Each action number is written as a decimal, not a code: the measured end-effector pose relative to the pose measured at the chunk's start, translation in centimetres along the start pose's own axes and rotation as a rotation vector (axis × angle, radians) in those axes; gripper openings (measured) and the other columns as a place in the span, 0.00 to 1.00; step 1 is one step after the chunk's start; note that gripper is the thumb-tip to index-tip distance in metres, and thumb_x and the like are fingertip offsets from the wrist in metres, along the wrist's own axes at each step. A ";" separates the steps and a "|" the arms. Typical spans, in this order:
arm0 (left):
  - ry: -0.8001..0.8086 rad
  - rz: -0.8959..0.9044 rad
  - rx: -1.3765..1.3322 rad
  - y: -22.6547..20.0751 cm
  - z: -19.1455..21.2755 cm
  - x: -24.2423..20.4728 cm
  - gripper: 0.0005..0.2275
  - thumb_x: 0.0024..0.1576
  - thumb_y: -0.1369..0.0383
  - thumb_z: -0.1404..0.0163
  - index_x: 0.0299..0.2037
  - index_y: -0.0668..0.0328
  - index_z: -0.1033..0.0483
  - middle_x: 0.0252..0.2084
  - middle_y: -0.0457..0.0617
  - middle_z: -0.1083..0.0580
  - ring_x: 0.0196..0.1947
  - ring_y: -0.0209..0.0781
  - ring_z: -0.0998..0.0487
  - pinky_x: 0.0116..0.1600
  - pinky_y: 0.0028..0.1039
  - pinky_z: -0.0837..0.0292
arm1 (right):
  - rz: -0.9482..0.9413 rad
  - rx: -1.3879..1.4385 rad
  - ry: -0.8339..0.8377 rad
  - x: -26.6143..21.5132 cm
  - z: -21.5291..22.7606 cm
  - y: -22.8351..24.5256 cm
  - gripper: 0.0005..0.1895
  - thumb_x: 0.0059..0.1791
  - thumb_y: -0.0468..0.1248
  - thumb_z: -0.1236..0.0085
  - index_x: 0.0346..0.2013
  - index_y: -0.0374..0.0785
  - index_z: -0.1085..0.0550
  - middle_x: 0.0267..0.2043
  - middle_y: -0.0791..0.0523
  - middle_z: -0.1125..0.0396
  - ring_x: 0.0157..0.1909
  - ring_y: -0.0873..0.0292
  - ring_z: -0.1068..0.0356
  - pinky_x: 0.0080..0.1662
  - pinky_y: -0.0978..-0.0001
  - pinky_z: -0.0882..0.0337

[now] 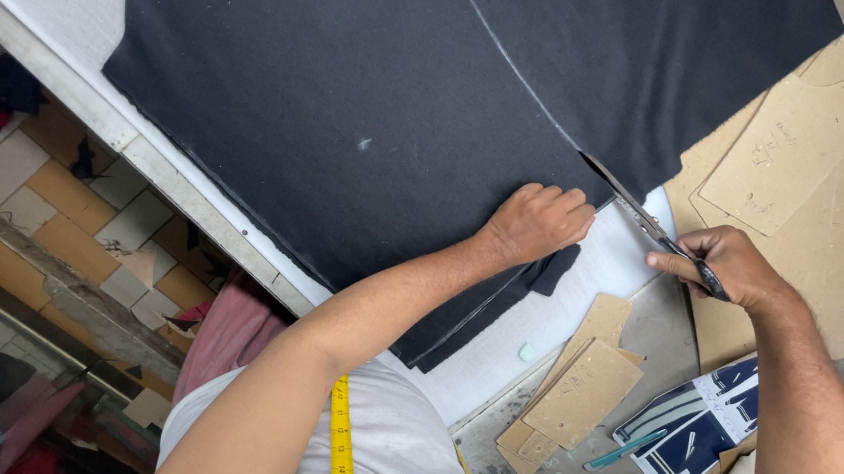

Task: The person cuts a piece of black fabric along a chalk outline using shears. They then place a cardboard pattern on the remaining fabric to prepare for the next cut.

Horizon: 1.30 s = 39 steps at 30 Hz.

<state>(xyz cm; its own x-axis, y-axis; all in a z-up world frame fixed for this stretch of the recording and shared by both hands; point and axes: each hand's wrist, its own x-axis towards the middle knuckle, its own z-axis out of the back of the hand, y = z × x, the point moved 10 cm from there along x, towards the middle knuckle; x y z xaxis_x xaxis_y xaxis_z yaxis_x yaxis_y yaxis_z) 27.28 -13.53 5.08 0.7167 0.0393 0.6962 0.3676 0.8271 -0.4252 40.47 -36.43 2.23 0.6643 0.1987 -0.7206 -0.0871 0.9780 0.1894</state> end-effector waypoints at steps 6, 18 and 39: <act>0.031 0.012 -0.007 0.3 0.2 0.1 0.10 0.58 0.71 0.44 0.25 0.53 0.28 0.22 0.39 0.36 0.19 0.28 0.35 0.25 0.21 0.38 | 0.042 -0.031 0.079 -0.1 0.2 1.7 0.28 0.42 0.61 0.36 0.30 0.37 0.20 0.19 0.51 0.32 0.25 0.55 0.32 0.29 0.62 0.35; -0.037 0.026 -0.115 0.4 1.9 0.5 0.10 0.58 0.70 0.43 0.27 0.53 0.30 0.22 0.39 0.36 0.19 0.29 0.35 0.25 0.22 0.37 | 0.028 -0.125 0.026 1.3 0.4 5.7 0.32 0.39 0.65 0.36 0.31 0.37 0.18 0.19 0.51 0.33 0.25 0.54 0.31 0.30 0.58 0.35; -0.065 0.016 -0.120 0.4 2.6 0.3 0.10 0.59 0.69 0.44 0.27 0.55 0.30 0.24 0.41 0.37 0.20 0.30 0.34 0.26 0.23 0.37 | 0.089 -0.160 0.049 2.1 -0.1 10.9 0.31 0.43 0.65 0.42 0.28 0.38 0.21 0.20 0.52 0.33 0.27 0.56 0.31 0.33 0.60 0.33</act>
